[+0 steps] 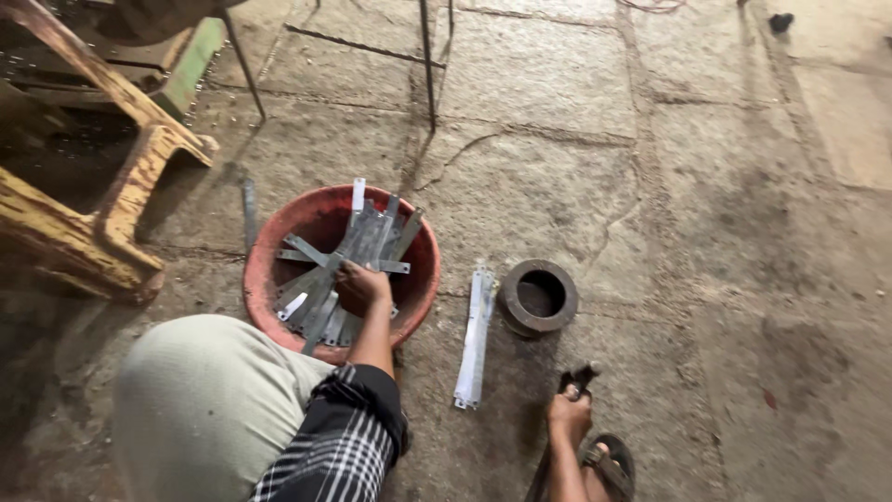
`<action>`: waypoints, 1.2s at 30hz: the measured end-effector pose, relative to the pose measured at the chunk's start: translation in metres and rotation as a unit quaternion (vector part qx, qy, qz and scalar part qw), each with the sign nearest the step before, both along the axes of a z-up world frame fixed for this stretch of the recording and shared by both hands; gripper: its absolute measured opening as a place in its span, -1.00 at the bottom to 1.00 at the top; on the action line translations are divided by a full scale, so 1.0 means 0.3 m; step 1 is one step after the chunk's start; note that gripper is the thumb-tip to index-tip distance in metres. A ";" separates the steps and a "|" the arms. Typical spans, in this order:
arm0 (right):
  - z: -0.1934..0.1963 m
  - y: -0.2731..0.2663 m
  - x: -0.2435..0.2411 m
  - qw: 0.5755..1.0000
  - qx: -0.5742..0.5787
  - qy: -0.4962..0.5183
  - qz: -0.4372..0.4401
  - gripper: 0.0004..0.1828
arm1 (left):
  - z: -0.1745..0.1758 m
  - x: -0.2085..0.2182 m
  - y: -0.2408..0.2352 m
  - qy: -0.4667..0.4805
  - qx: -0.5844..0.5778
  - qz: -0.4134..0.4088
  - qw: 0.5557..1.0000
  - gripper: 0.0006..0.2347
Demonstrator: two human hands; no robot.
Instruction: The person picks up metal strips from a container, places them on a circular metal anvil, and hammers them by hand. They move the processed strips into different piles on the floor and in other containers.
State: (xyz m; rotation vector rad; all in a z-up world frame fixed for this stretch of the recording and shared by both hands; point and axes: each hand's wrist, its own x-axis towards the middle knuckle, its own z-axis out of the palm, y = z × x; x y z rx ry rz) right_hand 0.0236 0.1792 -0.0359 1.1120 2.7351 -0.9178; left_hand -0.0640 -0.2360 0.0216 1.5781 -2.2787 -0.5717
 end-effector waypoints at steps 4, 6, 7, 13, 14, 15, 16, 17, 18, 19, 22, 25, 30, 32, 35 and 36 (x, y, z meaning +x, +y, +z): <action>-0.005 0.019 0.003 1.000 0.007 -0.021 0.009 -0.56 | -0.135 0.045 -0.193 -0.061 -0.153 0.046 0.985 -0.64; -0.005 0.025 -0.011 0.999 0.013 -0.032 0.012 -0.57 | -0.198 0.061 -0.214 -0.067 -0.106 0.027 0.992 -0.85; -0.005 0.024 -0.015 0.999 0.015 -0.032 0.013 -0.57 | -0.207 0.053 -0.219 -0.084 -0.086 0.022 0.992 -0.80; -0.004 0.007 -0.002 1.000 0.004 -0.012 0.005 -0.57 | -0.086 0.085 -0.158 -0.018 -0.061 -0.001 0.998 -0.85; -0.004 0.011 0.003 1.000 0.005 -0.011 0.000 -0.57 | -0.055 0.087 -0.107 0.015 -0.082 -0.022 0.996 -0.81; -0.011 0.006 -0.001 1.000 0.006 -0.012 0.001 -0.58 | -0.026 0.084 -0.065 0.048 -0.103 -0.042 0.993 -0.76; -0.019 0.009 -0.005 1.000 0.009 -0.012 -0.005 -0.58 | -0.005 0.057 -0.016 0.091 -0.130 -0.083 0.984 -0.77; -0.026 0.013 -0.008 1.000 0.013 -0.013 -0.010 -0.58 | 0.008 0.025 0.036 0.134 -0.157 -0.122 0.971 -0.78; -0.033 0.016 -0.003 1.000 0.010 -0.007 -0.011 -0.58 | 0.013 0.002 0.081 0.178 -0.181 -0.160 0.954 -0.78; -0.040 0.014 0.001 1.000 0.008 -0.001 -0.012 -0.58 | 0.009 -0.031 0.154 0.120 -0.100 -0.215 0.964 -0.80; -0.053 0.010 -0.001 1.000 -0.002 0.000 -0.016 -0.59 | -0.038 -0.089 0.443 0.108 0.193 -0.351 0.910 -0.77; -0.055 0.038 -0.010 1.000 0.000 0.001 -0.010 -0.58 | -0.090 -0.008 0.714 -0.011 0.263 -0.407 0.875 -0.71; 0.046 0.061 -0.043 0.998 -0.031 0.053 0.026 -0.58 | -0.097 0.134 0.832 -0.118 0.281 -0.384 0.871 -0.71; 0.167 0.020 -0.076 0.995 -0.053 0.079 0.031 -0.58 | -0.064 0.124 0.835 -0.142 0.279 -0.376 0.872 -0.72; 0.416 -0.072 -0.147 0.972 -0.080 0.213 0.057 -0.68 | -0.013 0.112 0.829 -0.152 0.306 -0.352 0.872 -0.73; 0.498 -0.099 -0.164 0.963 -0.104 0.242 0.063 -0.71 | -0.003 0.108 0.833 -0.160 0.305 -0.350 0.871 -0.73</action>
